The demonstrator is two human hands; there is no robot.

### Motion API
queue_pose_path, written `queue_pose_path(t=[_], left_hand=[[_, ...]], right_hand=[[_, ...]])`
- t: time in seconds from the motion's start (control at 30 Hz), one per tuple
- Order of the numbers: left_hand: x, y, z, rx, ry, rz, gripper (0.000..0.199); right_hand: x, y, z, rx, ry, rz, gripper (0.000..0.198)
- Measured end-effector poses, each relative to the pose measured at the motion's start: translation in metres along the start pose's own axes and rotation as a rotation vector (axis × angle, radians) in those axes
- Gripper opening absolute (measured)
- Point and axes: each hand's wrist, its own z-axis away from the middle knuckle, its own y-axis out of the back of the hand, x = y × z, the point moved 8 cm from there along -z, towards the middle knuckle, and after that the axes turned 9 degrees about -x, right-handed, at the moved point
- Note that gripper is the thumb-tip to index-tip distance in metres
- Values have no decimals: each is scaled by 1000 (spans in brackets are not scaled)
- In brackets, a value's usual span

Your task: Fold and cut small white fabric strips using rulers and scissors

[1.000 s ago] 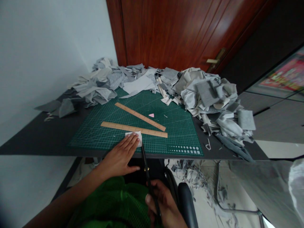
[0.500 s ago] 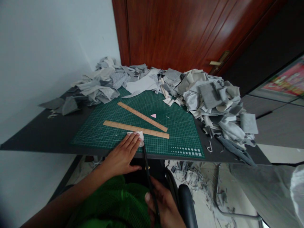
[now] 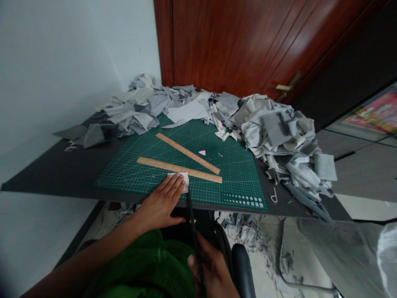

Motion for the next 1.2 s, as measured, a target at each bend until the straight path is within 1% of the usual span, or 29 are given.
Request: queue_pose_path(t=[0.1,0.17,0.27,0.4,0.47,0.57,0.7,0.93,1.2], left_hand=[[0,0,0,3,2,-14,113],[0,0,0,5,5,-24,115],[1,0,1,3,5,-40,117],[1,1,1,-2,3,-49,117],[1,0,1,-4,0,-43,118],[1,-1,1,-16,-4,-35,119],[0,-2,1,-16,-1,-46,119],[1,-2,1,-14,0,-54,118],[1,-3,1,-11,-2,-51,119]], right_hand=[[6,2,-3,-39,-27,29,93],[7,2,-2,-39,-34,40,94],[2,0,2,11,-29,37,94],[-3,-5,9,71,-72,42,99],[-5,-6,12,95,-85,54,97],[-13,-6,13,104,-43,84,89],[-23,-8,13,81,30,99,82],[-15,-9,6,60,43,47,84],[-12,-7,7,75,60,87,81]])
